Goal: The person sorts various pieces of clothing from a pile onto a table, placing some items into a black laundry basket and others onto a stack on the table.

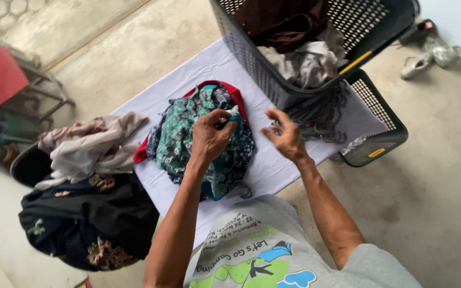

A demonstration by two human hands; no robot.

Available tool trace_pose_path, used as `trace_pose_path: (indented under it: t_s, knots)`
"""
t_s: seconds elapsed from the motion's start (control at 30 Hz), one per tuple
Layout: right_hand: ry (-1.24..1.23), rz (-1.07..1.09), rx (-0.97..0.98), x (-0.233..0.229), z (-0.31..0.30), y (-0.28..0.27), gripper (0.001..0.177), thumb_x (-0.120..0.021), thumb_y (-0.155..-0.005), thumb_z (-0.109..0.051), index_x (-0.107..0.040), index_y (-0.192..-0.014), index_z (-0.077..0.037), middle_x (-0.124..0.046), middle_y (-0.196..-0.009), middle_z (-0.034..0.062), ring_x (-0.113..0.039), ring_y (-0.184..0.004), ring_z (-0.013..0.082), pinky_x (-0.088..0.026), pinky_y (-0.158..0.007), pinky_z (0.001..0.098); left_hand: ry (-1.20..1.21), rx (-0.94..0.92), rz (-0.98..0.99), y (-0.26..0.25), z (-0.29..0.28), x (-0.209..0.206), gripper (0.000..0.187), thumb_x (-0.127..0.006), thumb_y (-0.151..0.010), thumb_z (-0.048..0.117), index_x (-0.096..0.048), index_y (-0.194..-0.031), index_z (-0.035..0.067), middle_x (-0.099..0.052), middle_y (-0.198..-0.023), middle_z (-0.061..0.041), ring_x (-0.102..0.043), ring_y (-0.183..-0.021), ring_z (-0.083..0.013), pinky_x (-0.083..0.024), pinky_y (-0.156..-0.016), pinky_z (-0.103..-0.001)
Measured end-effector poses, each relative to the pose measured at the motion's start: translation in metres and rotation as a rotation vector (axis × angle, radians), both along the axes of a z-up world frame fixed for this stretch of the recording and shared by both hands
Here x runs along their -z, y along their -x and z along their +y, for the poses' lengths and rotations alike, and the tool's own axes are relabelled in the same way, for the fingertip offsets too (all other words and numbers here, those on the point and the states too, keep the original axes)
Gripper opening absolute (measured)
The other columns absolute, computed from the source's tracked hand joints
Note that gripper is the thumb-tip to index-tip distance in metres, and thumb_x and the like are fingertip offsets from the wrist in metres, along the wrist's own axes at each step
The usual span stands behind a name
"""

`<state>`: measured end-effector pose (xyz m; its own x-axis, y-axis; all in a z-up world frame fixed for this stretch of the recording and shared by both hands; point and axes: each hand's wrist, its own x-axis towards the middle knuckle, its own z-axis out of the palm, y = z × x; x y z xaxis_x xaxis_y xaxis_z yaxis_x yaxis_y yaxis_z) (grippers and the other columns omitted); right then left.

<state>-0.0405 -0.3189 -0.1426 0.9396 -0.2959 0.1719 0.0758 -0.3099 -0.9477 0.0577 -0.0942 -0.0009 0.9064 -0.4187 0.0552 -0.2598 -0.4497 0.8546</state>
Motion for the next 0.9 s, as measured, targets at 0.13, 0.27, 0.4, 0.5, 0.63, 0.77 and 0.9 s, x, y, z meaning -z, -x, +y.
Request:
trace_pose_path:
  t_s: [0.13, 0.27, 0.4, 0.5, 0.63, 0.77, 0.9]
  knots:
    - [0.149, -0.256, -0.306, -0.104, 0.058, -0.044, 0.066, -0.081, -0.087, -0.018, -0.051, -0.14, 0.007, -0.066, -0.128, 0.0231, -0.066, -0.113, 0.029, -0.056, -0.091, 0.0352, 0.095, 0.04, 0.121, 0.005, 0.024, -0.024, 0.022, -0.078, -0.084, 0.017, -0.077, -0.104, 0.007, -0.073, -0.078, 0.0, -0.062, -0.064, -0.0082, -0.05, -0.055, -0.028]
    - [0.059, -0.081, -0.319, -0.142, 0.077, -0.072, 0.017, -0.072, -0.098, -0.009, -0.075, -0.113, -0.001, -0.079, -0.091, 0.01, -0.07, -0.078, 0.0139, -0.057, -0.067, 0.026, 0.203, -0.09, 0.033, 0.012, 0.056, -0.027, 0.039, -0.079, -0.087, 0.022, -0.067, -0.119, 0.004, -0.071, -0.089, -0.009, -0.066, -0.077, -0.0163, -0.055, -0.061, -0.031]
    - [0.052, -0.338, -0.275, -0.163, 0.088, -0.09, 0.014, -0.07, -0.097, -0.003, -0.074, -0.109, 0.002, -0.078, -0.091, 0.0074, -0.069, -0.079, 0.0088, -0.056, -0.067, 0.0226, 0.011, -0.229, -0.617, 0.042, 0.073, 0.012, 0.082, -0.09, -0.07, 0.04, -0.051, -0.13, -0.001, -0.065, -0.107, -0.019, -0.068, -0.091, -0.0327, -0.057, -0.071, -0.043]
    - [0.001, -0.488, -0.174, -0.176, 0.094, -0.101, 0.01, -0.074, -0.101, -0.001, -0.074, -0.11, 0.002, -0.078, -0.096, 0.0084, -0.073, -0.087, 0.0106, -0.059, -0.076, 0.0243, -0.078, -0.327, -0.321, 0.053, 0.069, 0.051, 0.063, -0.088, -0.069, 0.024, -0.057, -0.115, -0.004, -0.064, -0.099, -0.02, -0.067, -0.082, -0.0349, -0.056, -0.066, -0.046]
    - [0.141, -0.506, 0.016, -0.199, 0.077, -0.113, 0.004, -0.079, -0.097, -0.004, -0.075, -0.095, -0.003, -0.076, -0.082, 0.0054, -0.066, -0.065, 0.0067, -0.05, -0.055, 0.0226, 0.007, -0.486, -0.354, 0.043, 0.088, 0.059, 0.01, -0.065, -0.089, -0.001, -0.069, -0.098, 0.001, -0.073, -0.088, -0.016, -0.071, -0.076, -0.0273, -0.056, -0.071, -0.041]
    - [0.296, -0.717, 0.017, -0.24, 0.048, -0.117, 0.005, -0.08, -0.099, -0.003, -0.076, -0.098, -0.001, -0.077, -0.101, 0.0133, -0.064, -0.077, 0.0116, -0.049, -0.063, 0.0255, 0.133, -0.633, -0.578, 0.023, 0.127, 0.004, 0.021, -0.064, -0.095, -0.006, -0.076, -0.11, 0.002, -0.077, -0.1, -0.017, -0.075, -0.083, -0.0242, -0.058, -0.074, -0.034]
    - [0.26, -0.828, -0.127, -0.278, 0.04, -0.103, 0.017, -0.077, -0.109, -0.007, -0.066, -0.099, 0.002, -0.075, -0.11, 0.0149, -0.07, -0.09, 0.0161, -0.055, -0.071, 0.0274, 0.12, -0.696, -0.71, 0.007, 0.149, -0.062, 0.02, -0.067, -0.099, -0.004, -0.078, -0.115, 0.004, -0.079, -0.103, -0.014, -0.079, -0.088, -0.0238, -0.06, -0.075, -0.034]
